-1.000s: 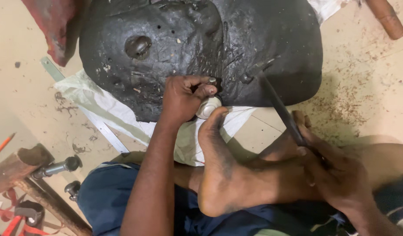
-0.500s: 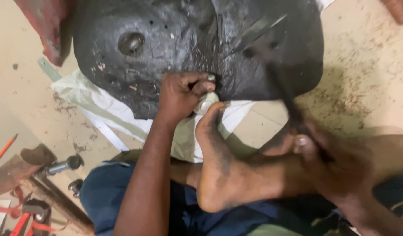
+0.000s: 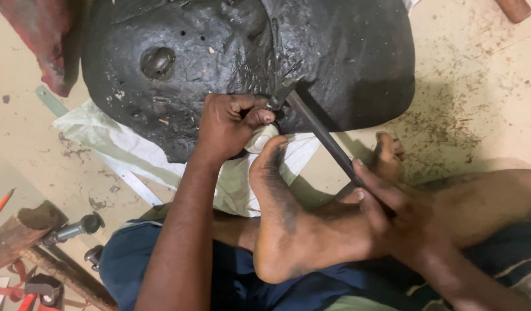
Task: The person sits on the floor and uses a hammer and chisel to shape a small metal piece. They repeatedly strike the metal piece, which is held against a white cylindrical object, and later against a large black anvil, to refine its shape.
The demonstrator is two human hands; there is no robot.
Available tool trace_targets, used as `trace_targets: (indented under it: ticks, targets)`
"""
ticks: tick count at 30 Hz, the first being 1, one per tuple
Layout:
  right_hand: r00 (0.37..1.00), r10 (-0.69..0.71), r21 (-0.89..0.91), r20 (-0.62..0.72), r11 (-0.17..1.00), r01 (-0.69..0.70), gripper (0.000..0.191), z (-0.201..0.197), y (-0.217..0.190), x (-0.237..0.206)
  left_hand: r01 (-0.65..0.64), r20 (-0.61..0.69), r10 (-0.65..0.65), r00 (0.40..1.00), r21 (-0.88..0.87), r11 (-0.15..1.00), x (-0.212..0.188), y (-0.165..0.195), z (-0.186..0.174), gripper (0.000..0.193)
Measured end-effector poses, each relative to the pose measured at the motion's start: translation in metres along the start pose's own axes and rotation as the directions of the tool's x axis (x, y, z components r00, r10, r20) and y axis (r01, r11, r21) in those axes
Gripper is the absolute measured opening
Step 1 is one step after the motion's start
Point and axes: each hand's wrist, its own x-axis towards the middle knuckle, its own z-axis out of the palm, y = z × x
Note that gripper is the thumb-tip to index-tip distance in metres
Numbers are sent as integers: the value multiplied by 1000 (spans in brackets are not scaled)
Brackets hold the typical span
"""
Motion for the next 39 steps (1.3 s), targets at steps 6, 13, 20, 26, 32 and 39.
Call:
trace_targets:
  ticks: [6,13,20,26,32,39]
  targets:
    - [921,381,144,-83,919,-367,42,6,-13,-9,85,38,-86,996,22,996,1,3,-1,22]
    - [870,488,243,-76,855,-458,46,4,-22,-4,29,48,-30,998,35,999,4,4,-2,23]
    - [773,633,310,-39,743,-593,46,9,-22,-6,-53,44,53,998,13,999,6,5,-2,22]
    - [863,503,180,-47,854,-488,46,12,-24,-14,41,116,-56,992,127,991,11,8,-4,25]
    - [831,556,311,-32,795,-520,46,16,-32,-19,-77,117,58,991,161,984,12,10,-4,21]
    - [856,510,232,-82,845,-481,39,17,-30,-24,-136,175,103,979,190,972,19,14,-3,18]
